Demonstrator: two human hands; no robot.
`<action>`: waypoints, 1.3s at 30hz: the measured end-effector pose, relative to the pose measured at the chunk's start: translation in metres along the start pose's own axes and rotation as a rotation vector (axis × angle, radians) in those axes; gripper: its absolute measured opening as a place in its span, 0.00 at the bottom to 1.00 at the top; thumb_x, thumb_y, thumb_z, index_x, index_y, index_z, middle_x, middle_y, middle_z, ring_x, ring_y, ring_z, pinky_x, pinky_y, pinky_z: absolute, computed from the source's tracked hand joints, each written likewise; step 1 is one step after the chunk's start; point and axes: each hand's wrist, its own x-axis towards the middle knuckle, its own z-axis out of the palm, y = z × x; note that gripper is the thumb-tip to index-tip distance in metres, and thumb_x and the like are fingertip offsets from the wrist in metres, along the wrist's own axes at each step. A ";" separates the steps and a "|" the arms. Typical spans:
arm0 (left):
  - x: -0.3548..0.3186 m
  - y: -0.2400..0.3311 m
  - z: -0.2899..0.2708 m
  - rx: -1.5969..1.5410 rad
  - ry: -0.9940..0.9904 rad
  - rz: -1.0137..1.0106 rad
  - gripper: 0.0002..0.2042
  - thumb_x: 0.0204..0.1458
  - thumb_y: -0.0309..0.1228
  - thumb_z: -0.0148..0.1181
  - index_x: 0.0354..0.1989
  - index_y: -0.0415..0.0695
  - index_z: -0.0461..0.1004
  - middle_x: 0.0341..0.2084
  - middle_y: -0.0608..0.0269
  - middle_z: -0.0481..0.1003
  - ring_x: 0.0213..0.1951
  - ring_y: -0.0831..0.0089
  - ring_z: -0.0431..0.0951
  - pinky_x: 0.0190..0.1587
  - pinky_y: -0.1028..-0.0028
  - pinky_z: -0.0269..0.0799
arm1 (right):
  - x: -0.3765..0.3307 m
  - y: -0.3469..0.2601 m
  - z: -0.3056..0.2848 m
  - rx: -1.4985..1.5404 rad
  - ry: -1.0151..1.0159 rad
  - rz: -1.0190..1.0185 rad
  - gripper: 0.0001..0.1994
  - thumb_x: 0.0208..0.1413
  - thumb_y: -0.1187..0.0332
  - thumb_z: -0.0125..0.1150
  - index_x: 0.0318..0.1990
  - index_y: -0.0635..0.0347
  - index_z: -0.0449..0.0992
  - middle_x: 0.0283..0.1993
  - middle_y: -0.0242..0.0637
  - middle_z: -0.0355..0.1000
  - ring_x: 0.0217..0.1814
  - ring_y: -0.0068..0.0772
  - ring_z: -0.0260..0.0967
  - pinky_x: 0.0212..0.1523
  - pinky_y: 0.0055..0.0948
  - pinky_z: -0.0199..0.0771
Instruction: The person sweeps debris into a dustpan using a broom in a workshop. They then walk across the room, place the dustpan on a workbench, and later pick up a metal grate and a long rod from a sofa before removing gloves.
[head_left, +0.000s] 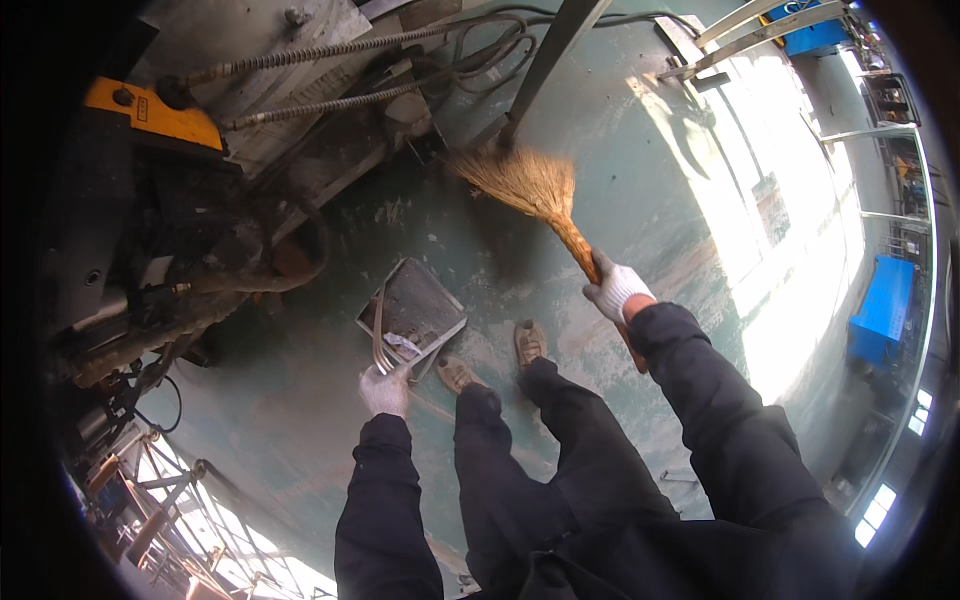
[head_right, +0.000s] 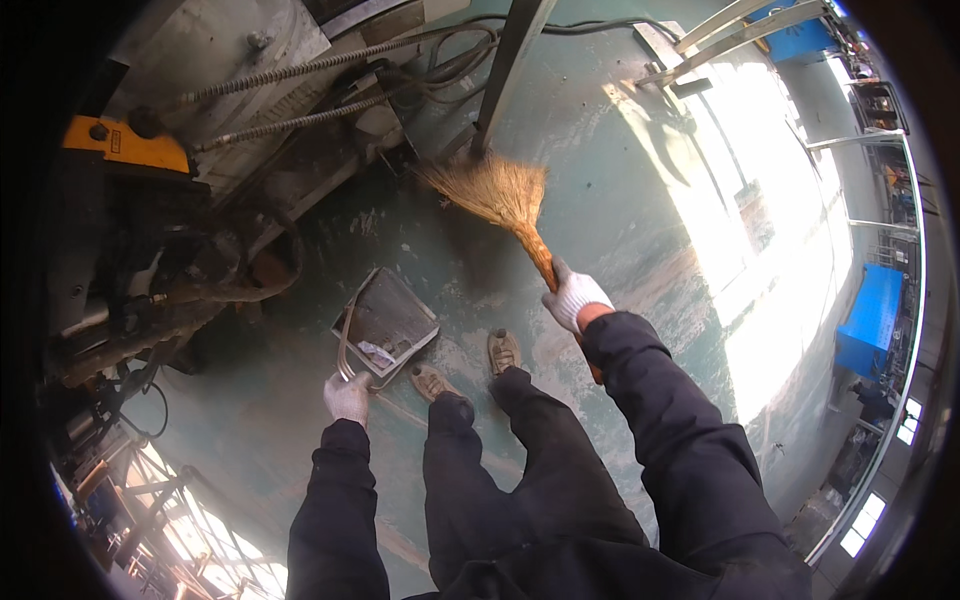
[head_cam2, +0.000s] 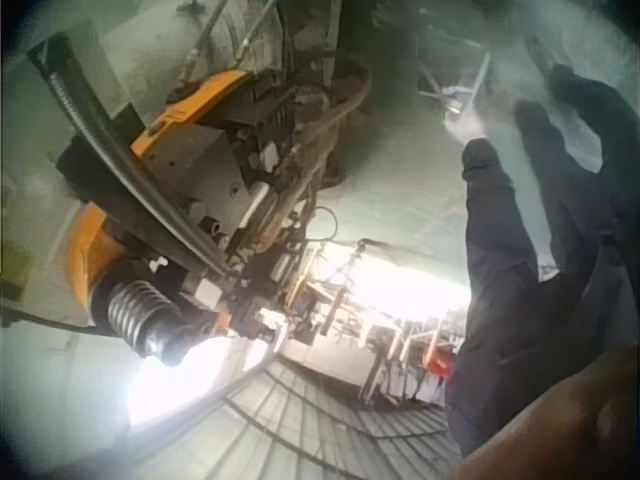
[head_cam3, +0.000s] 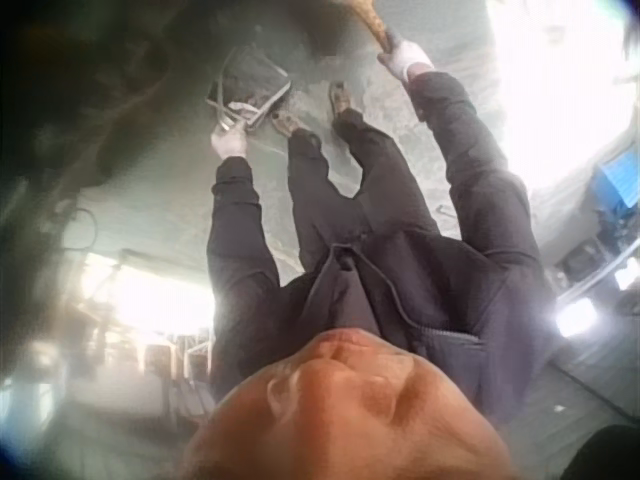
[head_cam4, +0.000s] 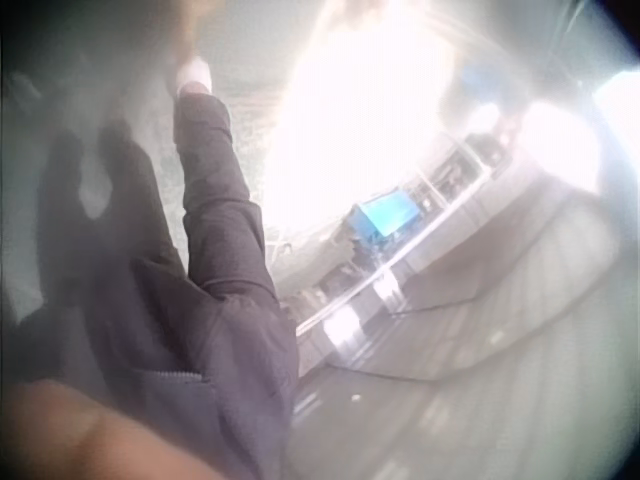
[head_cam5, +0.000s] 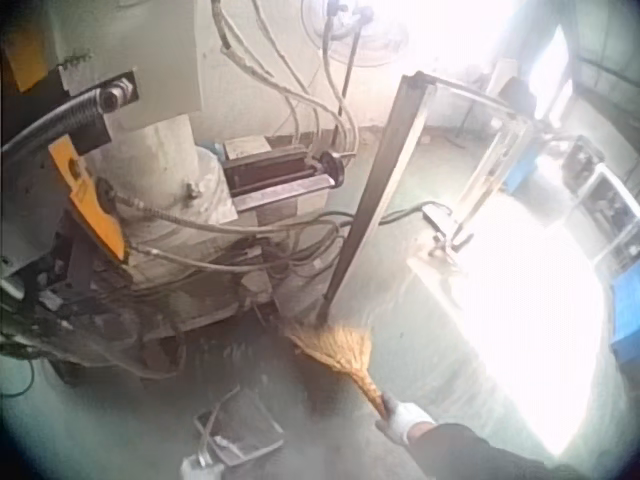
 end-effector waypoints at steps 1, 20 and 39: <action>0.004 -0.010 0.007 0.035 -0.023 0.006 0.16 0.42 0.32 0.72 0.31 0.27 0.83 0.25 0.40 0.84 0.30 0.54 0.85 0.42 0.54 0.80 | 0.027 -0.008 0.009 -0.038 -0.020 0.029 0.34 0.66 0.63 0.65 0.79 0.60 0.67 0.58 0.66 0.84 0.64 0.70 0.81 0.66 0.58 0.81; 0.058 -0.043 -0.001 0.195 0.016 -0.038 0.18 0.42 0.35 0.71 0.30 0.26 0.84 0.24 0.34 0.83 0.32 0.41 0.87 0.45 0.51 0.83 | 0.028 -0.014 -0.023 0.020 -0.077 -0.018 0.34 0.66 0.62 0.66 0.79 0.59 0.68 0.59 0.67 0.83 0.61 0.69 0.83 0.63 0.51 0.84; 0.053 -0.022 -0.005 0.267 -0.005 -0.052 0.18 0.42 0.36 0.74 0.32 0.28 0.86 0.29 0.30 0.84 0.39 0.34 0.89 0.50 0.46 0.83 | 0.081 -0.044 0.018 -0.024 -0.296 0.148 0.33 0.73 0.60 0.63 0.84 0.50 0.67 0.43 0.48 0.84 0.30 0.39 0.82 0.33 0.45 0.85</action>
